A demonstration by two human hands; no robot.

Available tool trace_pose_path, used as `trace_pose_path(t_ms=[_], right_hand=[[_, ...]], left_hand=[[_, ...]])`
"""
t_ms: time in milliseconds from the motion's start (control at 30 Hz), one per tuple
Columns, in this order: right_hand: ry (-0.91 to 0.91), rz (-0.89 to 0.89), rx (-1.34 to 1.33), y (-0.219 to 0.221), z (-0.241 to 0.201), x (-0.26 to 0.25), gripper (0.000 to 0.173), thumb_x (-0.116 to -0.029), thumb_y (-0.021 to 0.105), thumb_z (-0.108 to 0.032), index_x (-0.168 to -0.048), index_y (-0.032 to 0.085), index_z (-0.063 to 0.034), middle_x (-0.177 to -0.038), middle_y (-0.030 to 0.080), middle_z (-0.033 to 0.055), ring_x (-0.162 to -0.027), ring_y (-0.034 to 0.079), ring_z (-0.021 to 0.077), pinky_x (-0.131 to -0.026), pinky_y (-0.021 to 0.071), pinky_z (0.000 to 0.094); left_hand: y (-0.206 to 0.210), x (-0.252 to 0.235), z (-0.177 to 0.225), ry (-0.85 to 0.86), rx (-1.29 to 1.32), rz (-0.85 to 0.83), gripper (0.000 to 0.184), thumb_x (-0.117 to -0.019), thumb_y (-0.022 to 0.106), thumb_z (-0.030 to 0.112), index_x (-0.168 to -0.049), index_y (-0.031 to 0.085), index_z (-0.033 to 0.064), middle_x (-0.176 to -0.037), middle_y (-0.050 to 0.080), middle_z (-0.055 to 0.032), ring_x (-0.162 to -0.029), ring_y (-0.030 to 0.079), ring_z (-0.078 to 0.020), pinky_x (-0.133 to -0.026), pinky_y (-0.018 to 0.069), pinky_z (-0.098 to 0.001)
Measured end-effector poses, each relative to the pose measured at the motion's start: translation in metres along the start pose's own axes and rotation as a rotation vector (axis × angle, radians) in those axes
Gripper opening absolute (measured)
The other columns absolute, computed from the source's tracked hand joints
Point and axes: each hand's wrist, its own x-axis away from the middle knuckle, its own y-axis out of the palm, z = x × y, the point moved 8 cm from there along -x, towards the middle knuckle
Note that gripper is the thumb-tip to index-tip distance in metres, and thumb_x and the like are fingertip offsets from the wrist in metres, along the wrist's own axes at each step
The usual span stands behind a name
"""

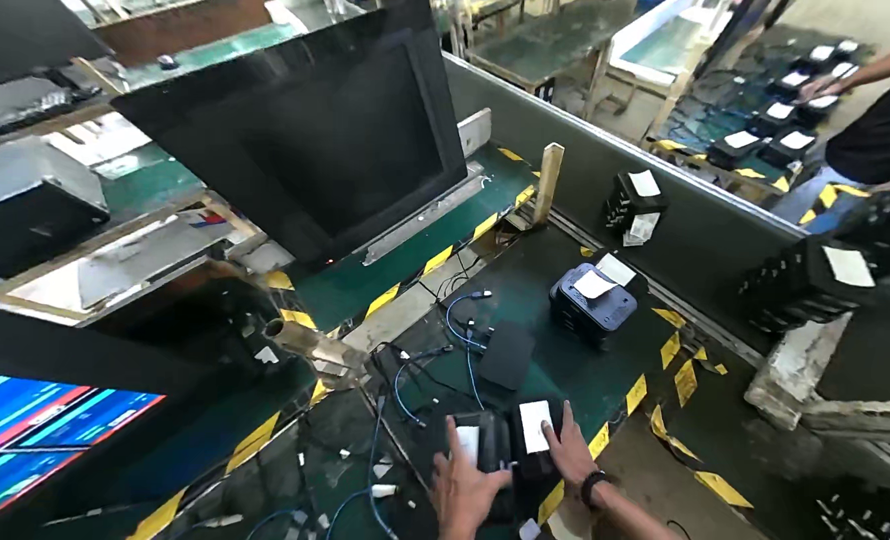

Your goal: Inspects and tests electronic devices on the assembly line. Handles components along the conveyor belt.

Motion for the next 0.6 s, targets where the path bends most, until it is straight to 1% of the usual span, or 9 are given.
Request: trace_pose_path(t_ms=[67, 167, 267, 333, 400, 500, 533, 567, 600], right_hand=[[0.018, -0.036, -0.230, -0.010, 0.011, 0.000, 0.079, -0.1075, 0.036, -0.054, -0.165, 0.014, -0.0036, -0.161, 0.038, 0.0266, -0.145, 0.045, 0.0385, -0.120, 0.0360, 0.0549], [-0.010, -0.099, -0.482, -0.020, 0.016, 0.003, 0.073, -0.1094, 0.027, -0.053, -0.162, 0.025, -0.0022, -0.165, 0.032, 0.0223, -0.151, 0.037, 0.0326, -0.123, 0.0325, 0.0532], [0.000, -0.141, -0.560, -0.017, 0.019, 0.004, 0.077, -0.1075, 0.032, -0.056, -0.162, 0.023, -0.0023, -0.166, 0.030, 0.0221, -0.152, 0.035, 0.0310, -0.123, 0.0318, 0.0513], [0.037, -0.110, -0.568, -0.011, 0.024, -0.002, 0.084, -0.1043, 0.044, -0.058, -0.163, 0.022, -0.0022, -0.163, 0.034, 0.0239, -0.149, 0.040, 0.0325, -0.121, 0.0358, 0.0507], [0.059, -0.080, -0.604, -0.011, 0.025, -0.001, 0.084, -0.1039, 0.049, -0.054, -0.163, 0.019, -0.0019, -0.163, 0.034, 0.0255, -0.148, 0.041, 0.0341, -0.121, 0.0361, 0.0509], [0.039, -0.060, -0.652, -0.010, 0.021, 0.001, 0.078, -0.1068, 0.046, -0.048, -0.164, 0.019, -0.0035, -0.164, 0.033, 0.0241, -0.149, 0.040, 0.0328, -0.122, 0.0347, 0.0498], [0.027, -0.049, -0.651, -0.006, 0.021, 0.001, 0.075, -0.1075, 0.044, -0.048, -0.163, 0.020, -0.0041, -0.164, 0.034, 0.0229, -0.150, 0.039, 0.0317, -0.123, 0.0334, 0.0498], [0.009, -0.030, -0.639, -0.002, 0.021, 0.002, 0.073, -0.1078, 0.042, -0.048, -0.163, 0.023, -0.0040, -0.163, 0.036, 0.0217, -0.150, 0.039, 0.0305, -0.123, 0.0326, 0.0494], [-0.002, 0.005, -0.631, -0.001, 0.021, 0.002, 0.072, -0.1070, 0.042, -0.048, -0.162, 0.026, -0.0037, -0.161, 0.039, 0.0217, -0.149, 0.041, 0.0306, -0.123, 0.0335, 0.0498]], left_hand=[[0.021, 0.009, 0.037, 0.082, -0.010, -0.041, 0.149, -0.0505, 0.096, 0.055, -0.166, 0.006, 0.0312, -0.147, 0.048, -0.0296, -0.123, 0.057, -0.0492, -0.098, 0.0486, -0.0660], [0.054, 0.012, 0.092, 0.180, -0.141, -0.016, 0.145, -0.0522, 0.092, 0.057, -0.166, 0.007, 0.0324, -0.149, 0.045, -0.0290, -0.129, 0.051, -0.0487, -0.101, 0.0449, -0.0660], [0.088, 0.003, 0.114, 0.256, -0.285, 0.044, 0.144, -0.0554, 0.088, 0.056, -0.166, 0.000, 0.0323, -0.153, 0.037, -0.0318, -0.133, 0.047, -0.0509, -0.103, 0.0400, -0.0682], [0.082, 0.002, 0.114, 0.290, -0.208, -0.046, 0.144, -0.0621, 0.089, 0.059, -0.166, -0.006, 0.0275, -0.162, 0.026, -0.0314, -0.134, 0.048, -0.0500, -0.103, 0.0444, -0.0656], [0.067, -0.006, 0.104, 0.359, -0.025, -0.150, 0.130, -0.0766, 0.083, 0.058, -0.166, -0.001, 0.0168, -0.161, 0.030, -0.0303, -0.135, 0.051, -0.0462, -0.106, 0.0490, -0.0594], [0.074, -0.035, 0.075, 0.359, 0.151, -0.275, 0.088, -0.1035, 0.050, 0.055, -0.165, 0.012, 0.0045, -0.162, 0.035, -0.0265, -0.146, 0.043, -0.0382, -0.120, 0.0368, -0.0556], [0.089, -0.042, 0.064, 0.331, 0.194, -0.329, 0.081, -0.1064, 0.040, 0.056, -0.164, 0.016, 0.0038, -0.162, 0.036, -0.0242, -0.149, 0.040, -0.0350, -0.123, 0.0332, -0.0545], [0.103, -0.045, 0.056, 0.303, 0.213, -0.349, 0.079, -0.1068, 0.035, 0.058, -0.162, 0.023, 0.0031, -0.159, 0.042, -0.0235, -0.147, 0.043, -0.0339, -0.122, 0.0347, -0.0549], [0.113, -0.044, 0.053, 0.291, 0.233, -0.360, 0.079, -0.1069, 0.035, 0.058, -0.162, 0.023, 0.0031, -0.157, 0.044, -0.0237, -0.146, 0.045, -0.0337, -0.121, 0.0360, -0.0552]])
